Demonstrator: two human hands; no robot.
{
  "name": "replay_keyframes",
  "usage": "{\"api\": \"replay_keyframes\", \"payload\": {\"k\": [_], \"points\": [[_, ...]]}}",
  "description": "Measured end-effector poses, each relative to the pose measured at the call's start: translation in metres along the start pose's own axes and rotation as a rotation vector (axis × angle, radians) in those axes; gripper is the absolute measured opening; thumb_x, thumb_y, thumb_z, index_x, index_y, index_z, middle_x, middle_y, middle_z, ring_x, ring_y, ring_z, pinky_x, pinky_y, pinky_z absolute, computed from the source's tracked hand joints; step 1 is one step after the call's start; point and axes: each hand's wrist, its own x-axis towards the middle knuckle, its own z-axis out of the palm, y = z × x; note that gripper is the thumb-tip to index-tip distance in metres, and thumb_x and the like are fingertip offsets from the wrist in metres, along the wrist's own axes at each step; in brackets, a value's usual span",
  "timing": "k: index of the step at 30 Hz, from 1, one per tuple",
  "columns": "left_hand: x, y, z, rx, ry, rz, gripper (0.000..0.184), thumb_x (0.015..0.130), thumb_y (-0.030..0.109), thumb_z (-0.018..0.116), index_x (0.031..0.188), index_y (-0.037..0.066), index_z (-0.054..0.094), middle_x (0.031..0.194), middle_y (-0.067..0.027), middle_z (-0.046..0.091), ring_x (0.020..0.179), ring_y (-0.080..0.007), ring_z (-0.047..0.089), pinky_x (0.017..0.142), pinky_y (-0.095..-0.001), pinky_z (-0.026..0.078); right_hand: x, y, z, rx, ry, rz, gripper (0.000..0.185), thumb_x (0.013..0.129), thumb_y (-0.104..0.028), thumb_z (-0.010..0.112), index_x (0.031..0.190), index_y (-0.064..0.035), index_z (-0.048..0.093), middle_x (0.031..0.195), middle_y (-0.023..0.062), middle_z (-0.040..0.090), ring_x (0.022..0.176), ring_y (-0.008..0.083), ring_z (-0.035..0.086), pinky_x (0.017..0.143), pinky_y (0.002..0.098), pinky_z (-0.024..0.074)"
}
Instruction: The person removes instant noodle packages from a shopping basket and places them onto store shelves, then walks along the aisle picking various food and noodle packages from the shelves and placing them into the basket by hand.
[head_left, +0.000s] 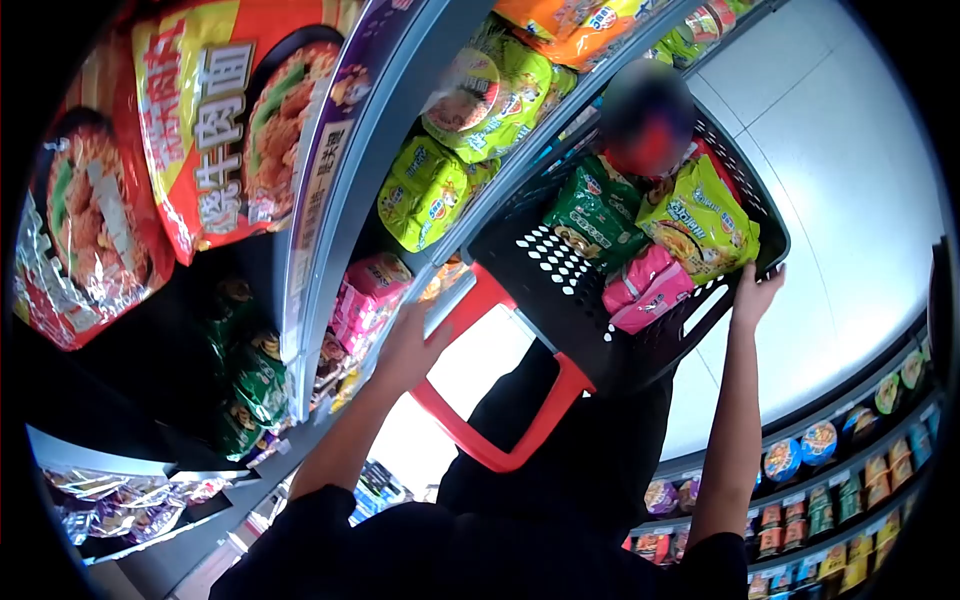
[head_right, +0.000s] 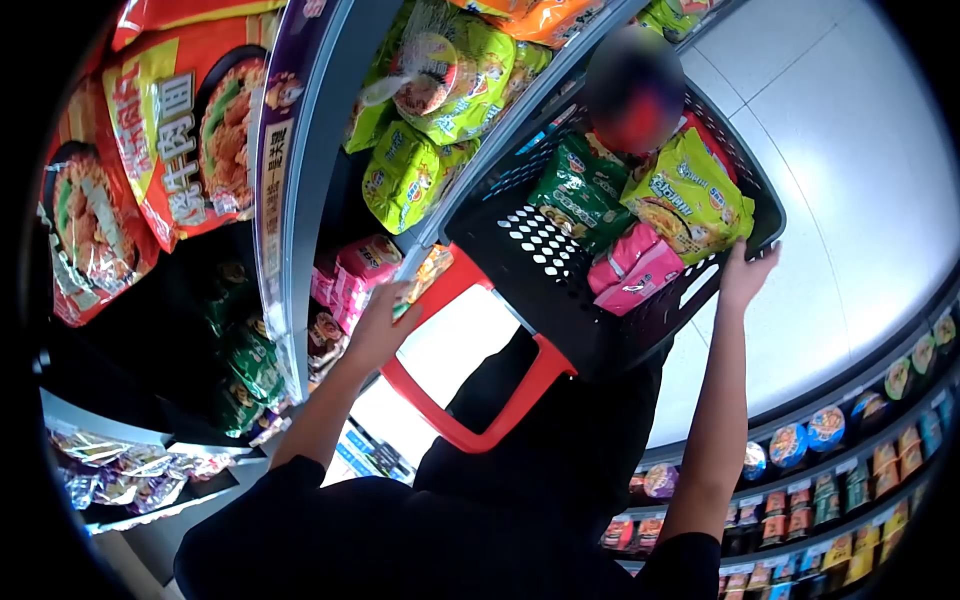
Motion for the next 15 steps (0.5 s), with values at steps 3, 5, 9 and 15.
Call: {"api": "replay_keyframes", "payload": {"k": [3,5,9,15], "points": [[-0.048,-0.003,0.01,-0.236,0.161,-0.133,0.026,0.089,0.014,0.059,0.112,0.002,0.059,0.108,-0.0155,0.061,0.108,-0.0313,0.058,0.094,-0.037,0.044,-0.006,0.019,0.015,-0.447,0.118,-0.278,0.076,0.079,0.003,0.059,0.142,0.0119,0.017,0.138,0.0285,0.034,0.129,0.0375,0.039,0.109,0.0374,0.0297],[-0.057,-0.001,0.029,-0.34,0.391,-0.137,0.019,0.087,0.003,0.057,0.105,0.003,0.06,0.105,-0.0141,0.061,0.106,-0.0295,0.058,0.094,-0.036,0.044,-0.011,0.002,0.017,-0.246,0.045,-0.234,0.078,0.077,0.008,0.05,0.144,0.0098,0.01,0.139,0.0295,0.032,0.129,0.0384,0.039,0.11,0.0392,0.029],[-0.047,-0.003,0.025,-0.589,0.426,0.017,0.023,0.085,-0.011,0.049,0.1,0.003,0.061,0.11,-0.0117,0.062,0.11,-0.0258,0.057,0.097,-0.0318,0.042,-0.014,0.001,0.02,-0.231,0.002,-0.138,0.083,0.077,0.008,0.047,0.145,0.0066,0.0,0.139,0.0305,0.033,0.127,0.0386,0.042,0.109,0.0397,0.0303],[-0.036,-0.012,0.021,-1.149,0.207,0.067,0.025,0.085,-0.014,0.045,0.095,-0.002,0.064,0.113,-0.0129,0.063,0.115,-0.0221,0.056,0.1,-0.0312,0.041,-0.013,0.007,0.022,-0.336,-0.004,-0.082,0.087,0.076,0.006,0.052,0.144,0.0075,-0.003,0.134,0.0329,0.04,0.123,0.0407,0.047,0.107,0.0391,0.0354]]}}
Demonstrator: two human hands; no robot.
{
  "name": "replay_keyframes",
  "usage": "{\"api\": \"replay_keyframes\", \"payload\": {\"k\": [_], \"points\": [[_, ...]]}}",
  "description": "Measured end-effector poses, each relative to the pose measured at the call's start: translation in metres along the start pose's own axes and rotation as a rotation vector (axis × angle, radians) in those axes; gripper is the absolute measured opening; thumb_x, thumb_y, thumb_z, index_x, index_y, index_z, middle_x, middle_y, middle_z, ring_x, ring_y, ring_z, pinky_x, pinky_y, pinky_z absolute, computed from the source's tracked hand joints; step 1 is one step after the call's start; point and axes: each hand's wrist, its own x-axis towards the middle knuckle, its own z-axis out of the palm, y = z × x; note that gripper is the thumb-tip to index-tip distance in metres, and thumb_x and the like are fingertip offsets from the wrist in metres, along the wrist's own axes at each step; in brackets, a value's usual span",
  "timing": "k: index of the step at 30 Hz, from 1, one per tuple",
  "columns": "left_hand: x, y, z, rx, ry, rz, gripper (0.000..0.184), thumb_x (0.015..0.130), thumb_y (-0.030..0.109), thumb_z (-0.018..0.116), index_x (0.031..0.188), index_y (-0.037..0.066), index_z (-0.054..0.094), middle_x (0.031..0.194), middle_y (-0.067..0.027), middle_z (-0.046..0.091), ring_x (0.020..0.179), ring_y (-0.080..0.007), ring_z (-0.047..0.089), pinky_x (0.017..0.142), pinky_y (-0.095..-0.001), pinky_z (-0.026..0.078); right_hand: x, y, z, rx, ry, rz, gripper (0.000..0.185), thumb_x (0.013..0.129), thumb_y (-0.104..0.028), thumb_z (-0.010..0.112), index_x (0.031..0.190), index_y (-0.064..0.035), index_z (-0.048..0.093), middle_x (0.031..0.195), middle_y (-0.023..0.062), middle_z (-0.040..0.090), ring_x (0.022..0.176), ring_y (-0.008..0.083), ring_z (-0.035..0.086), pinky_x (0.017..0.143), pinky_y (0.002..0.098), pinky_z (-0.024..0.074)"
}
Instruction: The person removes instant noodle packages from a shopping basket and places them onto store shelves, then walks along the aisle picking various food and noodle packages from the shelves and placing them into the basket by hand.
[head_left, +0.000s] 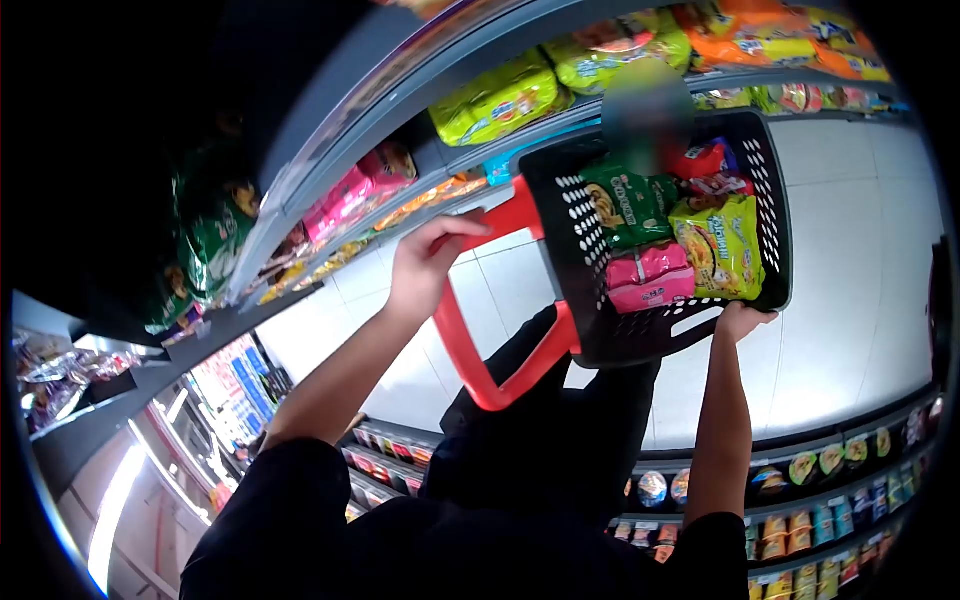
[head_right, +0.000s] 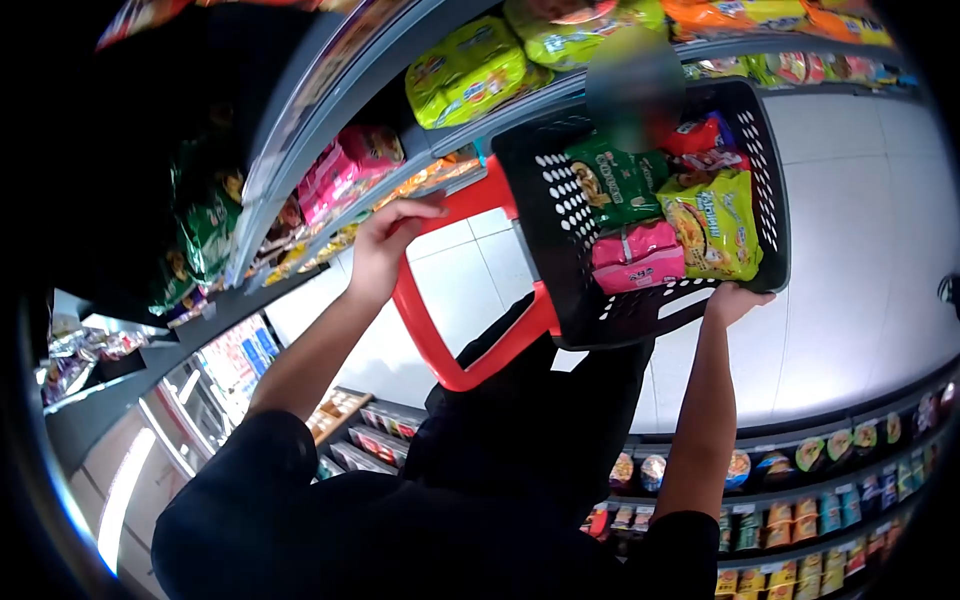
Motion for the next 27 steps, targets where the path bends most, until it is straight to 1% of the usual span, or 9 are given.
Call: {"api": "replay_keyframes", "payload": {"k": [4,9,10,15,18,20,22,24,27], "points": [[-0.005,-0.015,-0.003,-0.162,-0.018,0.111,0.03,0.079,-0.015,0.035,0.086,-0.002,0.062,0.105,-0.0129,0.065,0.115,-0.021,0.056,0.098,-0.0314,0.041,0.014,0.019,0.006,-0.095,0.064,-0.056,0.087,0.075,-0.001,0.055,0.143,0.0088,0.002,0.126,0.0334,0.048,0.116,0.0435,0.052,0.102,0.0423,0.0399],[-0.035,-0.042,0.009,-0.196,0.085,0.266,0.021,0.075,-0.013,0.042,0.077,0.0,0.059,0.078,-0.0082,0.059,0.077,-0.0203,0.057,0.071,-0.0314,0.046,0.029,0.03,0.006,-0.225,0.046,-0.103,0.085,0.072,-0.004,0.055,0.141,0.0065,0.006,0.125,0.0318,0.051,0.113,0.0457,0.054,0.099,0.0439,0.0412],[-0.043,-0.044,0.004,-0.133,0.011,0.204,0.027,0.076,-0.015,0.038,0.08,0.0,0.06,0.115,-0.0171,0.061,0.104,-0.0184,0.057,0.086,-0.0277,0.043,0.03,0.03,0.006,-0.287,0.053,-0.092,0.086,0.072,-0.004,0.055,0.142,0.0065,0.006,0.126,0.0308,0.051,0.115,0.045,0.053,0.101,0.0437,0.0405],[-0.05,-0.053,0.001,-0.206,0.062,0.26,0.027,0.077,-0.015,0.038,0.081,-0.001,0.06,0.115,-0.0171,0.06,0.11,-0.0216,0.057,0.092,-0.0286,0.042,0.05,0.073,0.011,-0.162,0.081,-0.094,0.082,0.082,-0.011,0.059,0.144,0.0029,0.008,0.13,0.0301,0.048,0.117,0.0433,0.053,0.102,0.0423,0.0416],[-0.048,-0.045,-0.007,-0.307,0.086,0.209,0.027,0.078,-0.016,0.037,0.083,-0.002,0.06,0.115,-0.0163,0.061,0.11,-0.0208,0.057,0.096,-0.0302,0.041,0.027,0.055,0.007,-0.203,0.072,-0.058,0.082,0.082,-0.009,0.057,0.144,0.003,0.005,0.128,0.0315,0.049,0.111,0.0452,0.055,0.097,0.0442,0.0453],[-0.043,-0.035,-0.011,-0.345,0.102,0.166,0.025,0.079,-0.015,0.039,0.083,-0.002,0.06,0.112,-0.016,0.063,0.105,-0.0194,0.058,0.095,-0.0304,0.042,0.013,0.045,0.006,-0.107,0.071,-0.058,0.079,0.08,-0.013,0.059,0.14,0.0069,0.013,0.122,0.0314,0.052,0.106,0.045,0.058,0.094,0.0453,0.0476],[-0.038,-0.032,-0.009,-0.34,0.194,0.203,0.017,0.08,-0.01,0.046,0.081,-0.002,0.06,0.084,-0.0074,0.063,0.083,-0.0135,0.059,0.077,-0.0249,0.046,-0.008,0.028,0.003,0.12,-0.017,0.04,0.061,0.08,-0.003,0.055,0.13,0.006,0.021,0.119,0.0277,0.051,0.099,0.0398,0.06,0.074,0.0455,0.0585],[-0.043,-0.021,-0.006,-0.397,0.206,0.214,0.017,0.079,-0.01,0.047,0.081,-0.001,0.061,0.083,-0.0063,0.064,0.082,-0.0138,0.06,0.079,-0.0254,0.046,-0.005,0.044,0.002,0.334,-0.106,0.071,0.054,0.082,-0.003,0.053,0.127,-0.0003,0.022,0.12,0.0248,0.047,0.093,0.0336,0.059,0.061,0.0465,0.0602],[-0.059,-0.007,-0.022,-0.338,0.213,0.154,0.017,0.076,-0.01,0.045,0.081,0.0,0.059,0.089,-0.0113,0.065,0.094,-0.0201,0.06,0.088,-0.0299,0.044,-0.037,0.024,-0.012,0.22,-0.08,0.124,0.055,0.086,-0.003,0.052,0.127,0.0025,0.016,0.117,0.0278,0.047,0.092,0.036,0.059,0.06,0.0438,0.0602]]}}
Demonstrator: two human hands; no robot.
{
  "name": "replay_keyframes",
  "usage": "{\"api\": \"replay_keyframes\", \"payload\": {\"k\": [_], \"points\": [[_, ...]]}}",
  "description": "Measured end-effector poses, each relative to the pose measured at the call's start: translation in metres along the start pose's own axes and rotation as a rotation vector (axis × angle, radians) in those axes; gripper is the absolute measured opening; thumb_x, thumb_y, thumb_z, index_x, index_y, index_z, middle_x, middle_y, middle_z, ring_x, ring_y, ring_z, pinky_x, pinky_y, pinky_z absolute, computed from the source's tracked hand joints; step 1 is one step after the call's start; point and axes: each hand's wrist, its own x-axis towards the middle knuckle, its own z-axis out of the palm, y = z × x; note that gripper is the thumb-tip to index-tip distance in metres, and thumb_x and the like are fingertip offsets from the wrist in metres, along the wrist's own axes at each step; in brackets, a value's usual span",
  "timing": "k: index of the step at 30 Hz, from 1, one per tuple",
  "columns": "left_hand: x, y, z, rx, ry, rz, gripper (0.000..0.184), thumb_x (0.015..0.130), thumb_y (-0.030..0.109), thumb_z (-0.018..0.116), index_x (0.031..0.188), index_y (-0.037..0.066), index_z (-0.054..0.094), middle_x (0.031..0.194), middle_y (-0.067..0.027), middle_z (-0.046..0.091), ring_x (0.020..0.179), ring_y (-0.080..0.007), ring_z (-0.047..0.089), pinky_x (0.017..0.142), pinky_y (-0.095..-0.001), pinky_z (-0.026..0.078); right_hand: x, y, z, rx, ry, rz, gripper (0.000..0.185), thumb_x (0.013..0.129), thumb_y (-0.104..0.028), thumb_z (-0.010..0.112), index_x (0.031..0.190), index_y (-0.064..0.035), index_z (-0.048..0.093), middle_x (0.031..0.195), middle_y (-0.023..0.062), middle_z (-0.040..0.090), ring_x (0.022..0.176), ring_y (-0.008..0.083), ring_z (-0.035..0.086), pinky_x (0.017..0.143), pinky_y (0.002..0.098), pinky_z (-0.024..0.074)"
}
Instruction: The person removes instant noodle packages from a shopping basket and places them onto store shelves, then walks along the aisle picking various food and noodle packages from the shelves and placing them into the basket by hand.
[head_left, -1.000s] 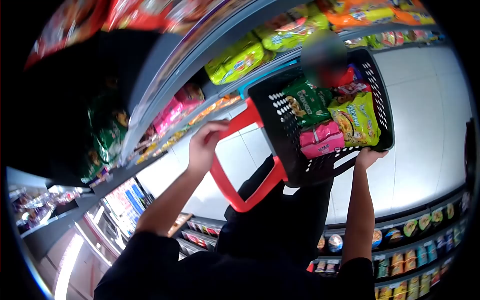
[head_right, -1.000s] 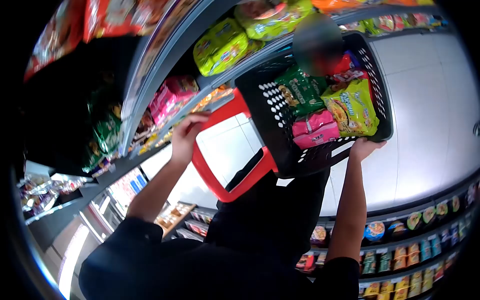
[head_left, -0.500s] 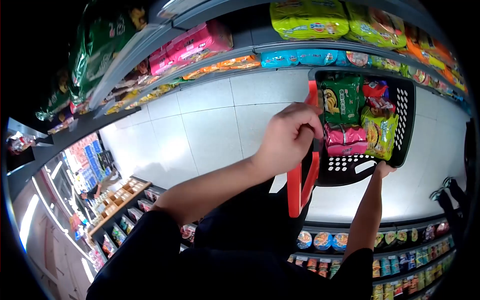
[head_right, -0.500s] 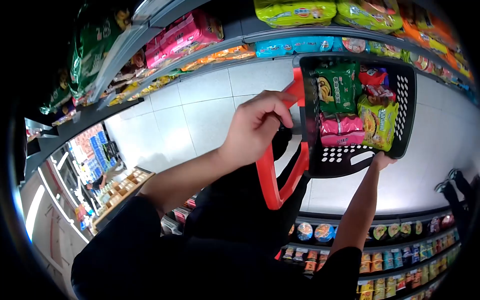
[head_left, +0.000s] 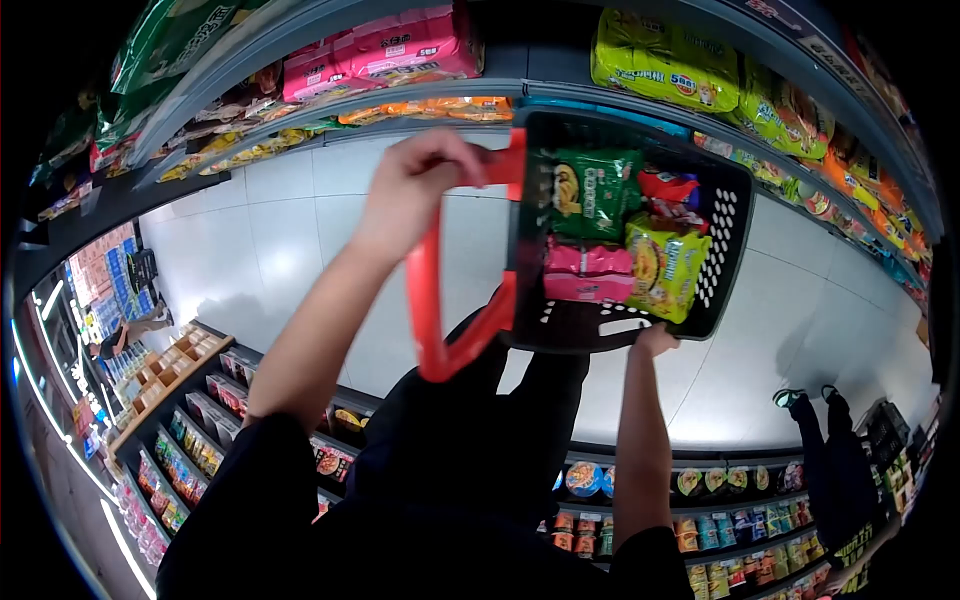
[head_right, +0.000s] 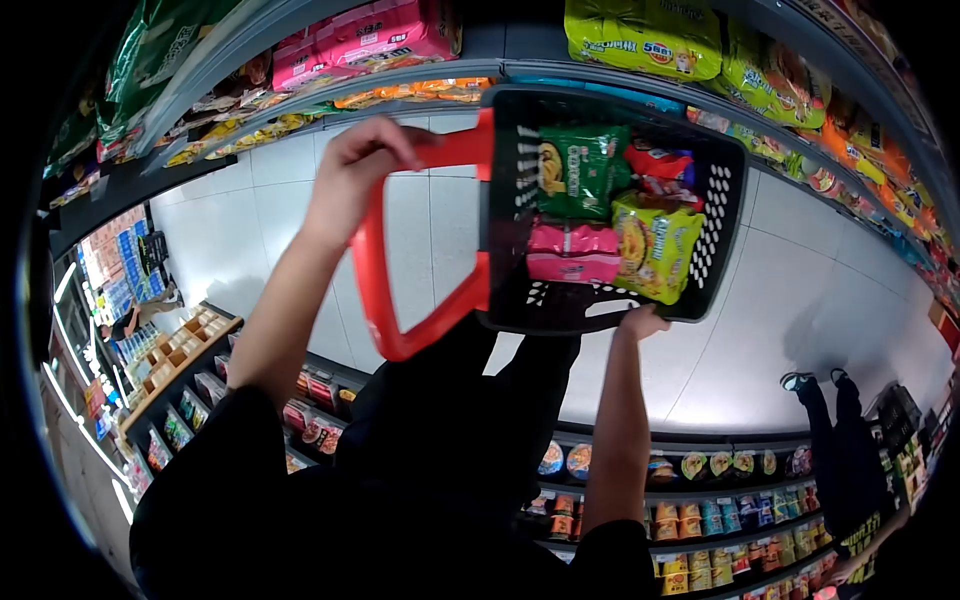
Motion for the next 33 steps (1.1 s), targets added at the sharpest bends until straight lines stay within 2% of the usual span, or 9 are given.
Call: {"api": "replay_keyframes", "payload": {"k": [1,3,4,7,9,10,17,27,33], "points": [[-0.004,0.006,-0.006,0.02,-0.004,-0.033,0.018,0.075,-0.01,0.043,0.081,0.0,0.057,0.095,-0.0159,0.066,0.104,-0.0251,0.061,0.093,-0.0321,0.042,-0.009,-0.005,-0.002,0.014,-0.006,0.033,0.054,0.087,-0.003,0.05,0.128,0.0019,0.016,0.117,0.0278,0.048,0.09,0.0363,0.06,0.059,0.0435,0.0603],[-0.012,0.02,-0.009,-0.016,0.01,-0.035,0.018,0.077,-0.009,0.043,0.08,-0.001,0.059,0.089,-0.0121,0.066,0.098,-0.0204,0.061,0.09,-0.031,0.045,-0.028,-0.006,-0.009,-0.014,-0.011,0.039,0.049,0.088,-0.005,0.048,0.127,0.0008,0.019,0.118,0.0284,0.048,0.086,0.0354,0.062,0.06,0.0411,0.0607],[-0.016,0.023,-0.017,-0.003,0.002,-0.05,0.018,0.077,-0.009,0.043,0.08,-0.001,0.059,0.092,-0.014,0.066,0.101,-0.0219,0.061,0.092,-0.0314,0.044,-0.045,-0.013,-0.012,-0.051,-0.014,0.054,0.046,0.089,-0.006,0.048,0.126,0.0007,0.021,0.119,0.0299,0.048,0.087,0.0362,0.063,0.059,0.0417,0.061],[-0.018,-0.007,-0.09,-0.056,0.011,-0.112,0.017,0.076,-0.009,0.042,0.08,0.0,0.056,0.091,-0.0148,0.065,0.107,-0.0243,0.059,0.095,-0.0323,0.041,-0.091,0.045,0.03,-0.219,0.023,-0.045,0.046,0.089,-0.005,0.046,0.126,0.0059,0.02,0.114,0.0331,0.05,0.088,0.0388,0.064,0.064,0.0391,0.0612],[-0.02,-0.015,-0.104,-0.003,0.022,-0.124,0.018,0.076,-0.009,0.041,0.08,0.0,0.056,0.091,-0.015,0.065,0.107,-0.0233,0.059,0.095,-0.0322,0.04,-0.107,0.041,0.039,-0.225,-0.022,-0.003,0.049,0.089,-0.005,0.042,0.13,0.0073,0.018,0.116,0.0376,0.049,0.101,0.0488,0.057,0.086,0.0476,0.049],[-0.021,-0.015,-0.102,-0.012,0.038,-0.135,0.018,0.076,-0.009,0.041,0.079,0.0,0.055,0.096,-0.0161,0.065,0.105,-0.0224,0.058,0.095,-0.032,0.039,-0.109,0.032,0.04,-0.229,-0.028,0.001,0.051,0.089,-0.003,0.042,0.132,0.0083,0.017,0.116,0.0377,0.05,0.103,0.0482,0.057,0.089,0.0476,0.0473],[-0.018,-0.01,-0.087,0.17,-0.001,-0.127,0.019,0.077,-0.01,0.04,0.078,0.0,0.056,0.1,-0.0158,0.064,0.103,-0.021,0.056,0.094,-0.033,0.039,-0.108,0.008,0.043,-0.296,0.002,-0.018,0.053,0.089,-0.004,0.044,0.134,0.007,0.018,0.118,0.0358,0.05,0.106,0.0475,0.055,0.091,0.047,0.0465],[-0.008,-0.011,-0.078,0.108,-0.014,-0.162,0.019,0.076,-0.009,0.039,0.077,-0.001,0.056,0.103,-0.0175,0.064,0.104,-0.0224,0.056,0.095,-0.0335,0.039,-0.088,0.008,0.035,-0.366,0.048,-0.042,0.053,0.089,-0.005,0.046,0.134,0.0043,0.018,0.113,0.0354,0.055,0.1,0.0485,0.058,0.086,0.0495,0.0485],[-0.011,-0.023,-0.078,0.096,0.013,-0.137,0.02,0.071,-0.008,0.038,0.073,-0.002,0.057,0.101,-0.018,0.065,0.105,-0.0238,0.056,0.097,-0.0328,0.038,-0.078,0.012,0.038,-0.323,0.021,-0.064,0.054,0.089,-0.005,0.047,0.134,0.0062,0.02,0.115,0.0353,0.054,0.105,0.0495,0.054,0.089,0.05,0.045]]}}
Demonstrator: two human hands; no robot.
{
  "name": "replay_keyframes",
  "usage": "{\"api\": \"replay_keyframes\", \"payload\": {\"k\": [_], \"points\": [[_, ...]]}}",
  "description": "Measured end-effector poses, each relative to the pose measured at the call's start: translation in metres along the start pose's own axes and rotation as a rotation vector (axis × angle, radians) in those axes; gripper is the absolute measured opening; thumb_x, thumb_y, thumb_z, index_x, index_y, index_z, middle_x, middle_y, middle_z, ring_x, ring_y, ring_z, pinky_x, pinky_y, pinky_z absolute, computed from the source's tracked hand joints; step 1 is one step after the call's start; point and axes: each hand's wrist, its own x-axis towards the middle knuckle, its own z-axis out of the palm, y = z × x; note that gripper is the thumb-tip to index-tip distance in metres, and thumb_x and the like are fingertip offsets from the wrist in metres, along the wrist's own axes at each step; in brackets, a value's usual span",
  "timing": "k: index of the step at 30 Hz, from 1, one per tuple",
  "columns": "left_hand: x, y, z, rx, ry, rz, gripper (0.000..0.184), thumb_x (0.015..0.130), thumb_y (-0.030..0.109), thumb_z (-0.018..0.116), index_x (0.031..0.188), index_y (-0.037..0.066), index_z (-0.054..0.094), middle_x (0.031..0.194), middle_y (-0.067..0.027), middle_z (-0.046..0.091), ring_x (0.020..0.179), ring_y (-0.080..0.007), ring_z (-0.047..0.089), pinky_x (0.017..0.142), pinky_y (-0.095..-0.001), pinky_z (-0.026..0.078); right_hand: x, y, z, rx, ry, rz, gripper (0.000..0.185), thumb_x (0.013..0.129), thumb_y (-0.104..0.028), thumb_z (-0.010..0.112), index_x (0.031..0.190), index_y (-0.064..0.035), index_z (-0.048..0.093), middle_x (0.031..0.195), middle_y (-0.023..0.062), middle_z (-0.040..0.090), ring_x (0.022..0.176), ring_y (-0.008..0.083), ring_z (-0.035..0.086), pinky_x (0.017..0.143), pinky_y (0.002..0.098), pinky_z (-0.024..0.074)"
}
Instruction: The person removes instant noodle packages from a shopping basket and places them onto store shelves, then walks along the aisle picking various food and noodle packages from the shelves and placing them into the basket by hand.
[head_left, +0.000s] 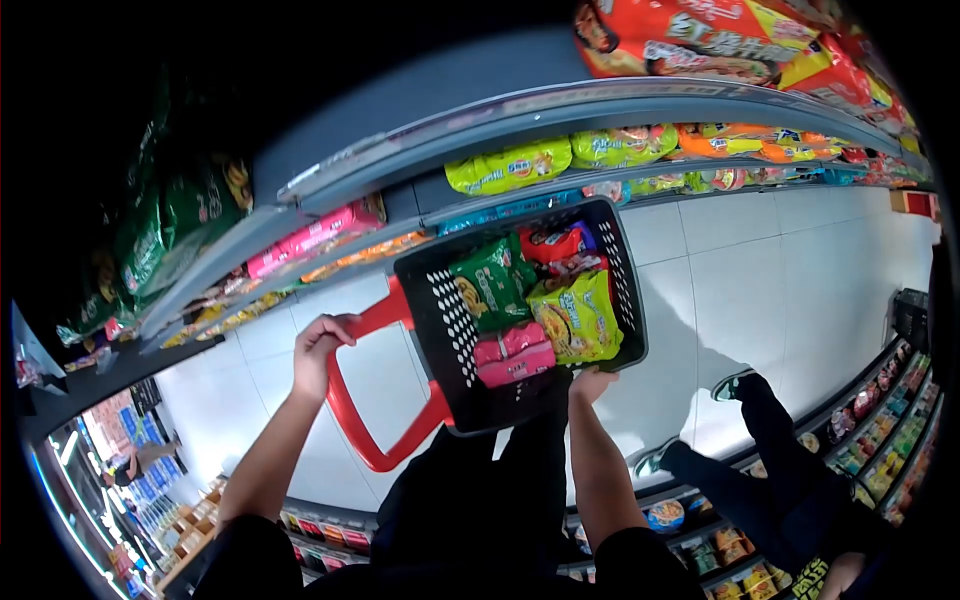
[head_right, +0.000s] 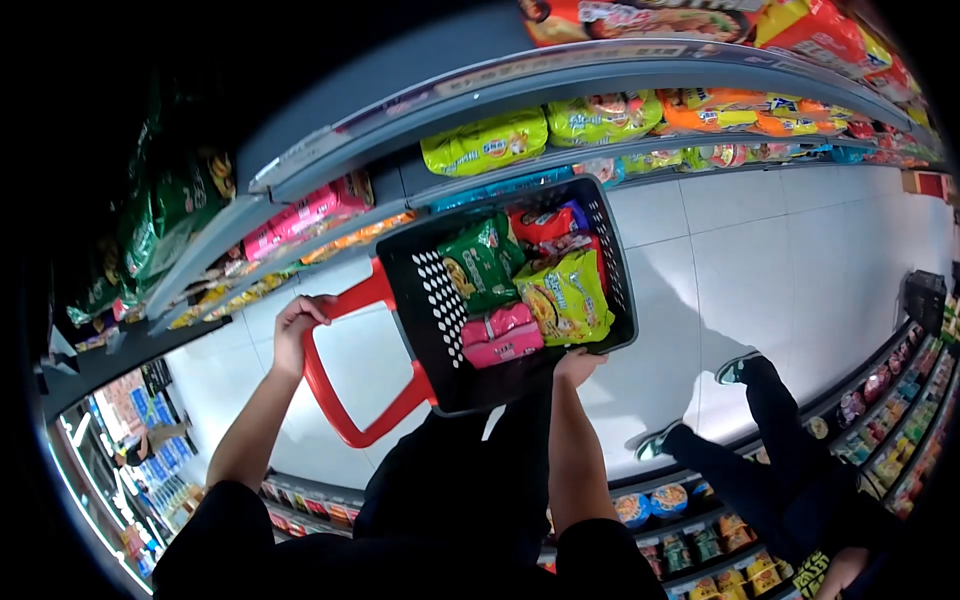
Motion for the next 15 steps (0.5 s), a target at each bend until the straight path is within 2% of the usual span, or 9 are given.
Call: {"api": "replay_keyframes", "payload": {"k": [3,5,8,9,10,12,14,15], "points": [[0.007,0.008,0.008,0.052,-0.025,-0.009,0.021,0.069,-0.009,0.038,0.07,-0.002,0.057,0.098,-0.0179,0.065,0.105,-0.0241,0.056,0.098,-0.0333,0.038,-0.003,-0.007,-0.006,0.054,-0.013,0.014,0.056,0.089,-0.007,0.046,0.136,0.0026,0.019,0.113,0.0356,0.055,0.104,0.0501,0.055,0.088,0.051,0.0445],[0.01,0.001,0.005,0.096,-0.055,0.002,0.02,0.072,-0.009,0.039,0.071,-0.003,0.058,0.1,-0.0172,0.065,0.104,-0.024,0.056,0.098,-0.0337,0.038,-0.004,-0.012,-0.012,0.001,-0.054,0.073,0.057,0.091,-0.013,0.045,0.138,0.001,0.017,0.114,0.0372,0.054,0.104,0.0509,0.054,0.091,0.0514,0.043],[0.02,-0.015,-0.008,0.077,-0.088,-0.05,0.019,0.078,-0.007,0.041,0.071,-0.004,0.058,0.101,-0.016,0.065,0.101,-0.0233,0.057,0.093,-0.0338,0.043,0.009,0.0,-0.007,-0.037,-0.126,0.14,0.063,0.09,-0.018,0.05,0.142,-0.0035,0.016,0.122,0.0294,0.054,0.111,0.0461,0.053,0.096,0.0464,0.0409],[0.02,-0.012,-0.01,0.084,-0.085,-0.054,0.019,0.079,-0.007,0.042,0.071,-0.003,0.059,0.1,-0.0158,0.065,0.099,-0.023,0.058,0.091,-0.0333,0.045,0.006,-0.009,-0.015,-0.006,-0.159,0.092,0.055,0.09,-0.021,0.048,0.135,-0.0011,0.022,0.122,0.0286,0.053,0.11,0.0437,0.054,0.095,0.0474,0.042],[0.021,-0.008,-0.011,0.087,-0.084,-0.061,0.02,0.08,-0.007,0.042,0.071,-0.003,0.059,0.1,-0.0155,0.065,0.098,-0.0228,0.059,0.089,-0.0329,0.046,0.01,-0.007,-0.019,0.027,-0.247,0.104,0.053,0.089,-0.018,0.049,0.132,0.0002,0.024,0.128,0.026,0.048,0.113,0.0389,0.053,0.099,0.0449,0.0403],[0.026,-0.015,-0.018,0.149,-0.14,0.009,0.021,0.081,-0.003,0.042,0.071,-0.002,0.06,0.1,-0.0154,0.065,0.097,-0.023,0.059,0.088,-0.0324,0.046,0.062,0.068,0.018,0.003,-0.344,-0.161,0.056,0.085,-0.012,0.057,0.133,-0.0049,0.03,0.129,0.0225,0.047,0.108,0.0373,0.055,0.097,0.045,0.0431],[0.036,-0.029,-0.025,0.297,-0.155,0.021,0.024,0.084,0.008,0.044,0.072,0.001,0.063,0.088,-0.0114,0.066,0.09,-0.0206,0.061,0.083,-0.0306,0.046,0.062,-0.016,-0.055,-0.413,-1.014,0.309,0.065,0.076,-0.007,0.067,0.133,-0.0126,0.037,0.127,0.0183,0.049,0.102,0.037,0.057,0.091,0.0447,0.0484],[0.032,-0.023,-0.02,0.378,-0.115,0.117,0.024,0.084,0.012,0.044,0.073,0.003,0.064,0.08,-0.0103,0.065,0.085,-0.0204,0.061,0.08,-0.0305,0.046,0.094,0.03,-0.039,-0.766,-1.21,-0.324,0.062,0.075,-0.014,0.068,0.13,-0.015,0.041,0.12,0.0202,0.053,0.097,0.0361,0.059,0.081,0.0452,0.0511]]}}
